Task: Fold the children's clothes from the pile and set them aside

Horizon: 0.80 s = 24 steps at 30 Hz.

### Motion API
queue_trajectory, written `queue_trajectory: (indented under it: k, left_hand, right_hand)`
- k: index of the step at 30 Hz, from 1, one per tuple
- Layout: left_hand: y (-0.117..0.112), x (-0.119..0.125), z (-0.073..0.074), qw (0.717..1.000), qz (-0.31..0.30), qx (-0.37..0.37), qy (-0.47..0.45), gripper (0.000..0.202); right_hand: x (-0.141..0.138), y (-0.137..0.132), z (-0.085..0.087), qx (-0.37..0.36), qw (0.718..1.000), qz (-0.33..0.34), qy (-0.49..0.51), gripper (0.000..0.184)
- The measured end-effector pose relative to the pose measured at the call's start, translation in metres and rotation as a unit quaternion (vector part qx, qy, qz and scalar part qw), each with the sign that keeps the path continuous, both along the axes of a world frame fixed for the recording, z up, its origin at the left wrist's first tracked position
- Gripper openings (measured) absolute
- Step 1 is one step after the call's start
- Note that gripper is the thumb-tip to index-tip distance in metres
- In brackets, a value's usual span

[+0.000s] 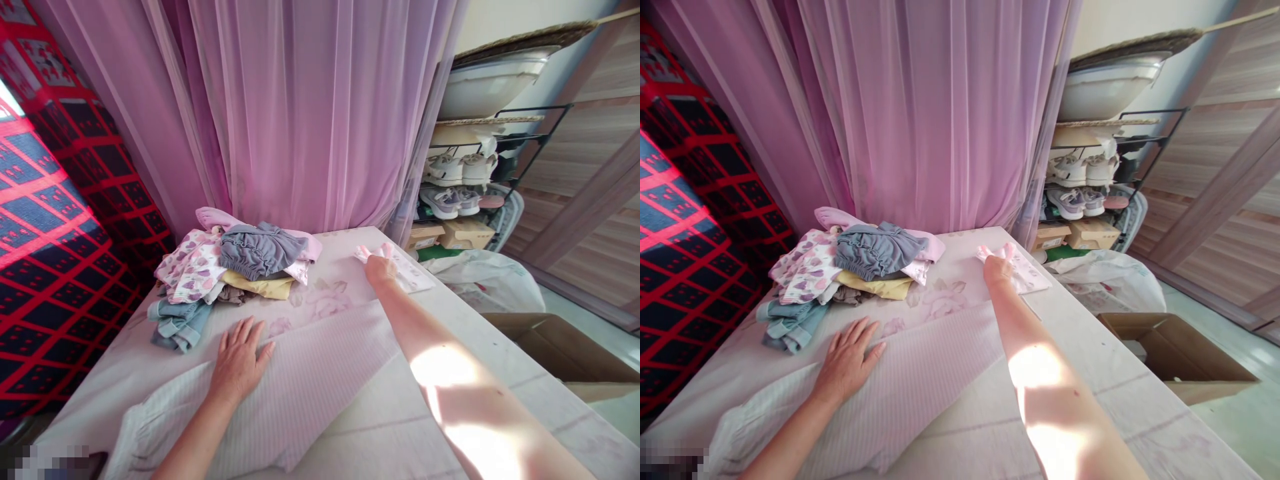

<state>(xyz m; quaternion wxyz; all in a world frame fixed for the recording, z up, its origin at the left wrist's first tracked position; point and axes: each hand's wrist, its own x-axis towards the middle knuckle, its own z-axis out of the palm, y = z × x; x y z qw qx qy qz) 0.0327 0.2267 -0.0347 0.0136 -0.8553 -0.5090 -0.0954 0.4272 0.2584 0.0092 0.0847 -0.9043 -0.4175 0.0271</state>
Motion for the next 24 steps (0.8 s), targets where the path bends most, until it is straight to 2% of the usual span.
queue_trajectory:
  k: [3, 7, 9, 12, 16, 20, 24]
  left_hand:
    - [-0.001, 0.004, 0.002, 0.999, 0.010, -0.024, 0.035, 0.056]
    - [-0.001, 0.005, 0.004, 0.998, 0.009, -0.032, 0.050, 0.057]
    - [-0.001, 0.005, 0.004, 0.998, 0.009, -0.033, 0.053, 0.058]
    - [-0.001, 0.004, 0.002, 0.998, 0.010, -0.031, 0.057, 0.059]
    - [-0.001, 0.004, 0.003, 0.998, 0.005, -0.026, 0.058, 0.058]
    - [-0.001, 0.005, 0.005, 0.998, 0.004, -0.019, 0.061, 0.057]
    - [-0.001, 0.006, 0.006, 0.998, 0.004, -0.016, 0.056, 0.056]
  right_hand:
    - [0.013, -0.006, 0.016, 0.010, 0.998, -0.067, -0.006, 0.040]
    - [0.013, 0.003, 0.029, 0.033, 0.997, -0.072, -0.020, 0.042]
    - [0.002, 0.013, 0.025, 0.037, 0.998, -0.052, -0.020, 0.040]
    - [-0.022, 0.026, 0.006, 0.023, 1.000, -0.016, -0.003, 0.035]
    - [-0.041, 0.030, -0.014, 0.022, 1.000, 0.010, -0.005, 0.042]
    - [-0.023, 0.016, -0.010, 0.029, 1.000, 0.010, -0.001, 0.045]
    - [0.012, -0.008, -0.002, 0.036, 0.997, -0.074, -0.006, 0.040]
